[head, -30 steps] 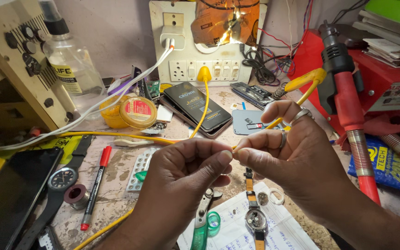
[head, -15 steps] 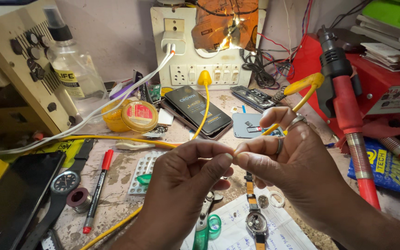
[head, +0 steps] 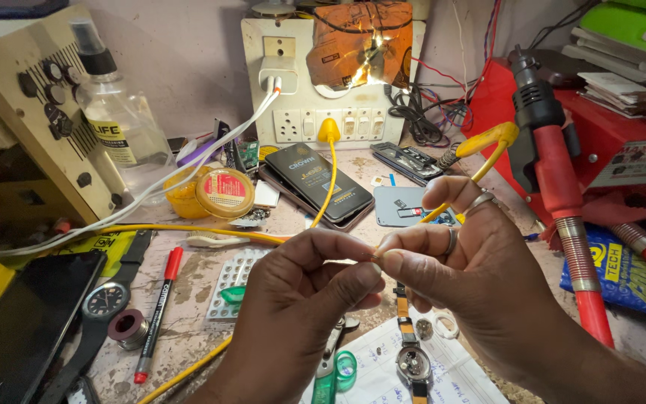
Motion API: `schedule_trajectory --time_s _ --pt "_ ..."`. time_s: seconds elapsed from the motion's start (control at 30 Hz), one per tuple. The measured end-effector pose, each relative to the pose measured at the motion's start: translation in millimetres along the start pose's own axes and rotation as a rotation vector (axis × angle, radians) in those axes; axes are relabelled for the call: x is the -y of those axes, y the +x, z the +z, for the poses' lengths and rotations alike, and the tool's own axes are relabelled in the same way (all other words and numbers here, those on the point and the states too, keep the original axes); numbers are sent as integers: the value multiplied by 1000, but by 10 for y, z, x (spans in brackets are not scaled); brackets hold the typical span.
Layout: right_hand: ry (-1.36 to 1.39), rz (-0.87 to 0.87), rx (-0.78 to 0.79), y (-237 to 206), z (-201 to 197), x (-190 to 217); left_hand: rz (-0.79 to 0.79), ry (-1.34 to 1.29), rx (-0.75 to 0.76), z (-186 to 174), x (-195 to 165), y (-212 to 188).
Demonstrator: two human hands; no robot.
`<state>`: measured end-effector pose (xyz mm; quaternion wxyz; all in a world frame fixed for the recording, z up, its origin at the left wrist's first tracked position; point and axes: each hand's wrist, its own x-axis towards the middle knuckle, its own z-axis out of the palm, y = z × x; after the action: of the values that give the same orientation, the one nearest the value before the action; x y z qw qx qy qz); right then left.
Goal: The person uses green-handled pliers to work on a wristwatch, manipulating the spring bars and strap attachments. They then handle the watch case and strap by hand, pressing and fitting the strap back onto the watch and checking the fit.
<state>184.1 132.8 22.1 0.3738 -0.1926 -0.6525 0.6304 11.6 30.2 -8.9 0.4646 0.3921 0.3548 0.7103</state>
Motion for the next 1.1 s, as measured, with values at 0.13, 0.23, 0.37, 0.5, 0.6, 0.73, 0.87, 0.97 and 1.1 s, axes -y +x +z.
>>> schedule_trajectory --time_s 0.13,0.23,0.37,0.5,0.6,0.73,0.87,0.97,1.1 --pt "-1 -38 23 -6 8 1 -21 -2 -29 13 -8 -1" --pt "-23 -43 35 -1 4 -3 -26 -3 -39 19 -18 -3" --pt "-54 -38 43 3 -17 -13 -40 33 -67 17 -25 -1" --pt "-56 -30 46 -6 -38 -29 -17 64 -52 -6 -32 3" --pt "-55 -6 56 1 -42 -30 -6 76 -51 -8 -39 6" --pt "-83 66 55 45 -36 -1 18 173 -73 -1 -84 -9" --pt "-290 -10 108 80 -35 52 46 523 -112 18 -145 -35" --pt "-489 -168 148 28 -23 72 11 663 -135 36 -175 -60" --pt "-624 -344 183 -32 10 70 350 1146 -112 36 -191 -102"
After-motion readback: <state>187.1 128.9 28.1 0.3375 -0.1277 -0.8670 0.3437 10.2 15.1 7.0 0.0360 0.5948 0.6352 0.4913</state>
